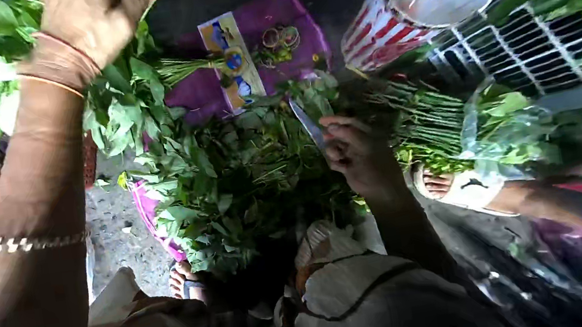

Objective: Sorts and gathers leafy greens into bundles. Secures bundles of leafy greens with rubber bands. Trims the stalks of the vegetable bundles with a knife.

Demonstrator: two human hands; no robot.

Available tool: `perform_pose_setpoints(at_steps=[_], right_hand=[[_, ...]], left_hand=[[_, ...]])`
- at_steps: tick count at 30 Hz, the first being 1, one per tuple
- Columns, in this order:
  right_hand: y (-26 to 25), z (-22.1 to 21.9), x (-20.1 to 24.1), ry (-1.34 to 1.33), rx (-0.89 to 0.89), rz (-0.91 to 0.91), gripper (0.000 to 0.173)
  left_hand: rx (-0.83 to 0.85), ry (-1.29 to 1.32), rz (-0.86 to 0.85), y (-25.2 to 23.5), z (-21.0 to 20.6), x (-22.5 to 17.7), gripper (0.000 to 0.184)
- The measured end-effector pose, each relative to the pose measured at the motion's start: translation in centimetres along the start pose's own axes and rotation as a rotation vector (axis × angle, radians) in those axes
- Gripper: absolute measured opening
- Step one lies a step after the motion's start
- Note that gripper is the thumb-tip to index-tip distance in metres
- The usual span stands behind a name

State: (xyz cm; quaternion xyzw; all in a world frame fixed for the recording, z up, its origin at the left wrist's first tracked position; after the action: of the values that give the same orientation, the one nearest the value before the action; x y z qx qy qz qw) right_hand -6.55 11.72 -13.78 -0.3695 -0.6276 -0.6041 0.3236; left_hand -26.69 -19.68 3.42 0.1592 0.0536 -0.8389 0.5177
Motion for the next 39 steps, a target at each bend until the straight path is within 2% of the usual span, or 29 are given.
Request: perform_pose_setpoints(at_steps=[3, 5, 7, 8, 10, 12, 14, 16, 17, 19, 22, 26, 29, 32, 35, 37, 39], right_hand=[[-0.7, 1.5, -3.4, 0.033, -0.028, -0.035, 0.029], [-1.1, 2.7, -4.7, 0.094, -0.029, -0.059, 0.028], [-1.1, 4.4, -5.3, 0.152, -0.079, -0.063, 0.028], [-1.0, 5.4, -5.3, 0.218, -0.116, -0.057, 0.028], [-1.2, 6.5, -4.5, 0.489, -0.201, 0.003, 0.029], [-1.1, 4.9, -3.6, 0.805, -0.208, 0.13, 0.032], [-0.3, 1.1, -4.2, 1.03, -0.112, 0.309, 0.029], [0.6, -2.9, -5.5, 1.095, 0.015, 0.534, 0.025], [0.9, -4.6, -6.3, 1.104, 0.058, 0.636, 0.026], [0.9, -6.8, -8.3, 1.142, 0.15, 0.716, 0.032], [-0.1, -7.9, -10.6, 1.224, 0.263, 0.607, 0.031], [-0.4, -8.2, -9.3, 1.23, 0.355, 0.439, 0.024], [-1.2, -8.0, -5.8, 1.176, 0.218, 0.505, 0.029], [-4.1, -9.3, -3.2, 1.22, 0.151, 0.585, 0.047], [-7.6, -12.1, -4.1, 1.27, 0.322, 0.575, 0.07], [-8.0, -11.6, -5.3, 1.291, 0.392, 0.554, 0.071], [-7.8, -8.8, -6.4, 1.31, 0.329, 0.534, 0.068]], left_hand=[[0.17, -0.102, -0.078, -1.6, -9.5, 3.9, 0.047], [0.141, -0.151, -0.144, -0.8, -14.8, 3.9, 0.052], [0.105, -0.147, -0.135, 0.3, -18.5, 1.1, 0.047], [0.154, -0.125, -0.087, 0.8, -20.1, -0.6, 0.041], [0.377, -0.03, 0.06, 1.6, -23.3, -3.3, 0.034], [0.513, 0.02, 0.111, 2.4, -25.3, -5.5, 0.034], [0.565, 0.032, 0.114, 3.6, -26.2, -6.9, 0.033], [0.602, 0.006, 0.068, 4.7, -26.2, -8.0, 0.033], [0.598, -0.034, 0.024, 5.3, -25.8, -8.3, 0.031], [0.516, -0.064, -0.02, 5.7, -24.4, -7.8, 0.029], [0.426, 0.015, 0.119, 5.5, -22.9, -4.0, 0.035], [0.515, 0.137, 0.314, 6.1, -26.1, 1.3, 0.072], [0.626, 0.144, 0.45, 7.1, -29.4, 2.3, 0.091], [0.589, 0.075, 0.485, 8.4, -29.6, 0.3, 0.078], [0.507, 0.041, 0.418, 11.5, -27.6, -2.9, 0.054], [0.56, -0.011, 0.304, 14.6, -27.5, -4.5, 0.047], [0.655, -0.05, 0.223, 17.1, -27.6, -5.3, 0.056]])
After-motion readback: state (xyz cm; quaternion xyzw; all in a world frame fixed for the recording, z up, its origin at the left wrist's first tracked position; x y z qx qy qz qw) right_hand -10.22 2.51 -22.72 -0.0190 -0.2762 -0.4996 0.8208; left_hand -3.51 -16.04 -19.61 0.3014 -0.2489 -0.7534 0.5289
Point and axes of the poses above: each hand's wrist, its own y-axis away from the middle knuckle, its own z-axis out of the back of the hand, x = y × z, the point moved 9 cm from there along -y, towards the middle knuckle, and after that the axes turned 7 degrees about x, right-handed, at the moved point
